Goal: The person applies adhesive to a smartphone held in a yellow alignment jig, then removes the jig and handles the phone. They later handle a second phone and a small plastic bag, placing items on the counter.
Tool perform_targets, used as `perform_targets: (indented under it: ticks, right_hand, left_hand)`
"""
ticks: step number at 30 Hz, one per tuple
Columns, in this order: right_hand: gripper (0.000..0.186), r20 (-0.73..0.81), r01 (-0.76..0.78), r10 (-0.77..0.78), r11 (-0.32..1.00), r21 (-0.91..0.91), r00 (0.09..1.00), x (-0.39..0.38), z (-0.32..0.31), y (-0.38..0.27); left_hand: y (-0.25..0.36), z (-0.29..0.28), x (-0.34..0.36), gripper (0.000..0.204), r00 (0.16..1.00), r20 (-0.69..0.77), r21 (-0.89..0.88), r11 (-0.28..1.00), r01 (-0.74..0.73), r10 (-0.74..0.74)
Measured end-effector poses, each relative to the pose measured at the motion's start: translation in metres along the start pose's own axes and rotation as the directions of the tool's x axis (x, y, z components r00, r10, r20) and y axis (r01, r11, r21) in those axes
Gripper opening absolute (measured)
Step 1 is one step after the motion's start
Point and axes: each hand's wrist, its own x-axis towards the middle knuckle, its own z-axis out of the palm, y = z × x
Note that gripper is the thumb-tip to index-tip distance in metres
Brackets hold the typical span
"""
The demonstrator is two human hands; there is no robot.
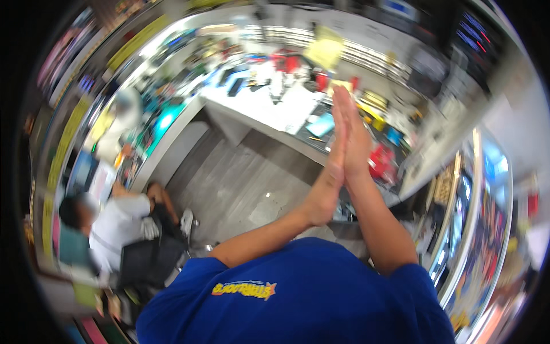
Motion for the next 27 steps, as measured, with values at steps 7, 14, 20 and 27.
perform_targets:
  ticks: [7, 14, 20, 27]
  right_hand:
    - [0.063, 0.029, -0.028, 0.014, 0.824, 0.566, 0.999, 0.04, 0.055, -0.001]
    - [0.046, 0.267, -0.396, 0.294, 0.732, 0.554, 0.918, 0.039, 0.151, -0.044]
    - [0.041, 0.612, -0.457, -0.17, 0.521, 0.721, 0.772, 0.135, 0.114, 0.013]
    - [0.058, 0.04, 0.05, -0.063, 0.959, 0.279, 0.997, 0.058, 0.189, -0.068]
  left_hand:
    - [0.013, -0.074, -0.013, 0.088, 0.999, 0.008, -0.126, 0.991, 0.048, -0.047]
    - [0.043, -0.148, 0.023, 0.089, 0.957, -0.282, -0.765, 0.618, -0.183, -0.066]
    - [0.04, -0.145, -0.012, 0.077, 0.979, -0.191, 0.05, 0.997, -0.061, 0.069]
    - [0.052, -0.171, -0.005, 0.086, 0.897, -0.413, -0.157, 0.983, 0.101, -0.158]
